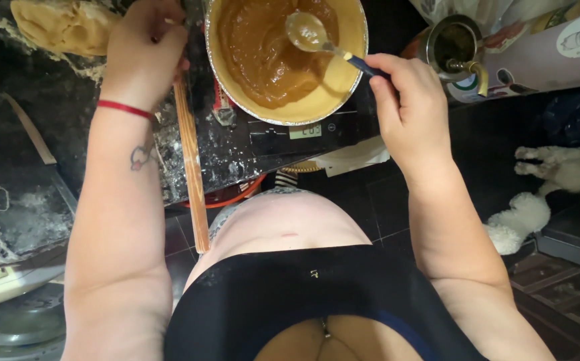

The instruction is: Filling a pie crust with a pumpkin mixture and rolling out dough for the top crust.

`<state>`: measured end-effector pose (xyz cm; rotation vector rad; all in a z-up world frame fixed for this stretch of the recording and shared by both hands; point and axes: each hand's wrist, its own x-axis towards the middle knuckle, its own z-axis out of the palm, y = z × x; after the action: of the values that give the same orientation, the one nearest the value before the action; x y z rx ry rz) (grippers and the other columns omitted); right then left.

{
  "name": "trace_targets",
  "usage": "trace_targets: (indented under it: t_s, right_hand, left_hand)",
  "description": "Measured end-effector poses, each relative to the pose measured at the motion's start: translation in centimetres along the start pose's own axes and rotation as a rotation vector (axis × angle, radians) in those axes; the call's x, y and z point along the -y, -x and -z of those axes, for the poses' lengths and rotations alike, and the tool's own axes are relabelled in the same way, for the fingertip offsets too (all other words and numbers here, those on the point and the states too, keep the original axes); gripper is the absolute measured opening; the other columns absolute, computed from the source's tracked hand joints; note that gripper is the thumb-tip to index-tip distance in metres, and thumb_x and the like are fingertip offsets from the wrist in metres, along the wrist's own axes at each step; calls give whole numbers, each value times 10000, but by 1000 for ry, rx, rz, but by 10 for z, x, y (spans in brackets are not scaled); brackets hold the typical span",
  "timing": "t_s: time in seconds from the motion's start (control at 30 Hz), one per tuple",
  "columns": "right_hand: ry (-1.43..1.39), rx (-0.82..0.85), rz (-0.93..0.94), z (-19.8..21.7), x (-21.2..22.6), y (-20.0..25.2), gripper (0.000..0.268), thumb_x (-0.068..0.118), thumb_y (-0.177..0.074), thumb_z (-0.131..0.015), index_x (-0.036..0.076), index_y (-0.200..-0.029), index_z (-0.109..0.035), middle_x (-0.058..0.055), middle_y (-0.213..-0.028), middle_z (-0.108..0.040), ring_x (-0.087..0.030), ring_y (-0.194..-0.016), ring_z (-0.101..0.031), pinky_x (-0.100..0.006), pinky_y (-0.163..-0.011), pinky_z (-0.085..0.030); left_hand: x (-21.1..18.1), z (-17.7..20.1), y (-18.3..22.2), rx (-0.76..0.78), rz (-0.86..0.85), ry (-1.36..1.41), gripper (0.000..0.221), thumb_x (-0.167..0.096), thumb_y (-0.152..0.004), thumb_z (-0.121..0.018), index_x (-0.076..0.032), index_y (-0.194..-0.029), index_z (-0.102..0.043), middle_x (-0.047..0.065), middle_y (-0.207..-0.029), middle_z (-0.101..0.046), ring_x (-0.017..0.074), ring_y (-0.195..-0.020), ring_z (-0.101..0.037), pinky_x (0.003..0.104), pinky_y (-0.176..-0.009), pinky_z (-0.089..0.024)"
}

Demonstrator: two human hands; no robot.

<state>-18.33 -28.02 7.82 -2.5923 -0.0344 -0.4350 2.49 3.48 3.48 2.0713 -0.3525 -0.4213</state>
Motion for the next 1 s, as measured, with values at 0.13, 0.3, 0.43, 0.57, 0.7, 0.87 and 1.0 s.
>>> trace_targets:
  t_s: [0.13,0.3,0.43,0.57,0.7,0.87,1.0]
  right_hand:
    - [-20,-21,-50,2,-5,2,237,44,-1181,-600,-26,-1379,-710,-185,-1315,-747,-372,-1211,-694,-465,-1039,-530]
    - [-43,-41,-143,4,-6,5,211,74,-1216,-568,-17,-1349,-703,-137,-1249,-747,-312,-1131,-705,-412,-964,-527]
    - [-43,-53,-145,0,-9,4,202,26,-1197,-579,-20,-1333,-721,-130,-1221,-752,-293,-1102,-699,-399,-954,-520]
    - [-36,-28,-180,2,-10,3,229,55,-1206,-562,-5,-1351,-730,-101,-1044,-723,-242,-963,-696,-379,-890,-523]
    - [-45,92,-218,2,-6,0,259,62,-1155,-569,19,-1330,-756,-107,-1165,-764,-249,-1028,-714,-372,-888,-540]
    - [39,250,-192,12,6,2,256,71,-1112,-621,94,-1307,-785,-95,-1168,-768,-294,-1068,-695,-408,-929,-514]
    - [80,226,-181,20,6,-10,254,33,-1135,-622,66,-1327,-785,-93,-1074,-719,-286,-962,-635,-413,-842,-481]
  left_hand:
    - [1,-1,11,-28,157,-34,254,-135,-1109,-446,-161,-1089,-698,-9,-798,-704,100,-631,-650,278,-606,-551]
    - [-7,-6,28,-45,167,30,329,-418,-1172,-522,-179,-1012,-683,-43,-850,-742,75,-637,-674,262,-595,-507]
    - [-13,-12,36,42,222,71,271,-291,-1148,-531,-118,-1295,-679,11,-1100,-754,82,-808,-728,195,-595,-608]
    - [-8,-24,37,62,239,196,420,-129,-1068,-495,-45,-1477,-542,106,-1122,-783,134,-784,-776,237,-603,-681]
    - [-10,-30,36,96,232,234,487,-78,-1051,-452,-49,-1529,-542,103,-1081,-792,147,-792,-781,261,-670,-728]
    - [-5,-35,33,91,206,263,463,-102,-1063,-471,-53,-1516,-555,97,-999,-773,150,-783,-802,265,-693,-735]
    - [-9,-34,32,107,218,253,450,-104,-1060,-492,-60,-1500,-576,95,-990,-770,147,-776,-800,260,-697,-736]
